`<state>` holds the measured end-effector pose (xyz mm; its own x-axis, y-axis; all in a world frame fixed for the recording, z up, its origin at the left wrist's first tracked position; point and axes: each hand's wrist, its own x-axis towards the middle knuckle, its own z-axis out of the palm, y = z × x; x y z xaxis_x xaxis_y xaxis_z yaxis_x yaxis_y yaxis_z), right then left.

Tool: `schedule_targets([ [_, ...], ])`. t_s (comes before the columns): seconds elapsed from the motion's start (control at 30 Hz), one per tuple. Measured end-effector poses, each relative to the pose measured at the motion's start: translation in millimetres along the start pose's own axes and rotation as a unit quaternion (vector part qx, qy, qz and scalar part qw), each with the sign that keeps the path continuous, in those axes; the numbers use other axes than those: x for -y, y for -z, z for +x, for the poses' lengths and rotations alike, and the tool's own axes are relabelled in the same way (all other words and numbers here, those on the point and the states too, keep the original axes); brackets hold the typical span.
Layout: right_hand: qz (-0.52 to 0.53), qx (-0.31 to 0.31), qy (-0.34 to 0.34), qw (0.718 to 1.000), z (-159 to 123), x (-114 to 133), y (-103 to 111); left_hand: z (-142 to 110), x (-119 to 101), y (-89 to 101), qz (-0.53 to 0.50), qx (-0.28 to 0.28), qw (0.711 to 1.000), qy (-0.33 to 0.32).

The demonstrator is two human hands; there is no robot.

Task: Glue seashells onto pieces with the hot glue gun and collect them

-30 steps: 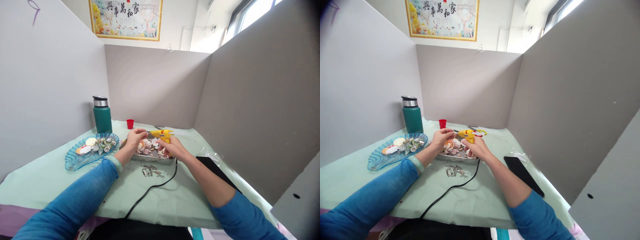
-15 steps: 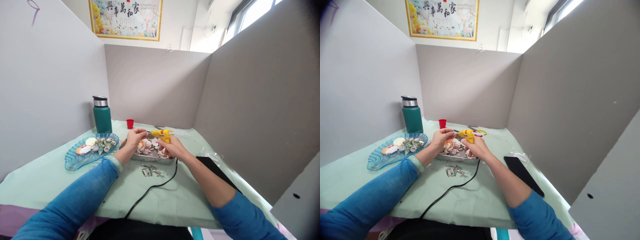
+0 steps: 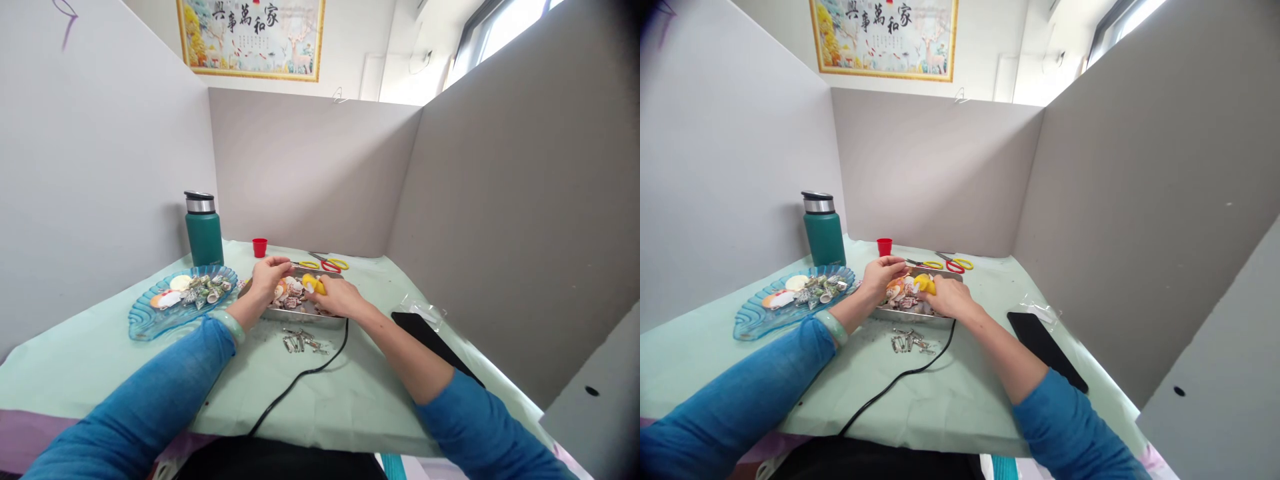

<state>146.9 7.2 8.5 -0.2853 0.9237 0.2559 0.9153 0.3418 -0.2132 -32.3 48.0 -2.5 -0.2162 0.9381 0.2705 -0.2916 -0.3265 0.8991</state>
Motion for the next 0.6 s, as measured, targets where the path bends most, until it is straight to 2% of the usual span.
schedule_targets([
  [0.1,0.030,0.037,0.041,0.998,8.2,-2.5,4.5,0.0,0.3,0.2,0.002,-0.006,1.000,0.003],
  [0.2,0.084,0.016,0.033,0.996,14.8,-16.4,15.8,-0.4,-0.1,0.4,0.006,-0.004,1.000,-0.002],
  [0.27,0.045,-0.004,0.013,0.999,17.6,-25.7,19.9,-0.7,-0.4,0.6,0.007,-0.002,1.000,-0.003],
  [0.47,-0.048,0.088,0.014,0.995,18.0,-24.0,9.9,-1.0,-0.5,0.9,0.002,0.007,1.000,0.000],
  [0.6,-0.065,0.106,0.017,0.992,17.6,-20.7,4.3,-1.9,-0.8,0.1,0.002,0.010,1.000,0.001],
])
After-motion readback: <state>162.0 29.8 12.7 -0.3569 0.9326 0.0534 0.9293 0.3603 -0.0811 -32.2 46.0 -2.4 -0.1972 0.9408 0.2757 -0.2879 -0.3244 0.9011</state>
